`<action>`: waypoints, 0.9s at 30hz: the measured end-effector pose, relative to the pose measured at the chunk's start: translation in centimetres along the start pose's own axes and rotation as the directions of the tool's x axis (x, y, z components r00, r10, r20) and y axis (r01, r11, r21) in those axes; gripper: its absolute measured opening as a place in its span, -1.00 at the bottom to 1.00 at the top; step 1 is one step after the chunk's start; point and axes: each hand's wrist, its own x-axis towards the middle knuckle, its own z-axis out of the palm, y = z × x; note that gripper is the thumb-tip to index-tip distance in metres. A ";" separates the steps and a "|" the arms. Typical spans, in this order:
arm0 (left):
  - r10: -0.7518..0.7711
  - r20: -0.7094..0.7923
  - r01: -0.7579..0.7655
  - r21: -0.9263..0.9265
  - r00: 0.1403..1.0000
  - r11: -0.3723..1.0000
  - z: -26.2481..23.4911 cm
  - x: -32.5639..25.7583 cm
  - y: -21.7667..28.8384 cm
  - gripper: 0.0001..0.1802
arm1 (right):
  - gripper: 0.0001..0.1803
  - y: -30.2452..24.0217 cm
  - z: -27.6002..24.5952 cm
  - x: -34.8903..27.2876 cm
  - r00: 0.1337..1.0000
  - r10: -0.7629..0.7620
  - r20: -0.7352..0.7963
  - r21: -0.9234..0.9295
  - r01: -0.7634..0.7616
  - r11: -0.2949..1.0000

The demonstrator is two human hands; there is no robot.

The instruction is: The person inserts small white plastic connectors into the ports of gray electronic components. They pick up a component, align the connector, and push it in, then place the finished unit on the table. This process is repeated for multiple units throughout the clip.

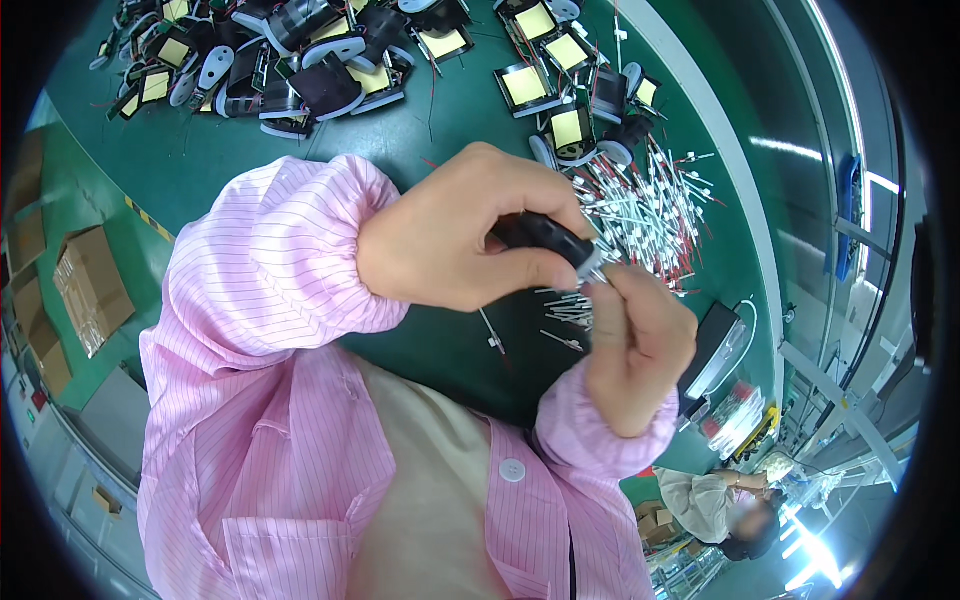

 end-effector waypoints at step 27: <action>0.232 -0.246 0.220 0.966 0.941 0.134 -7.1 -5.2 1.6 -0.47 | -0.72 1.5 -4.1 1.8 0.902 0.199 0.384 -0.276 -0.094 0.957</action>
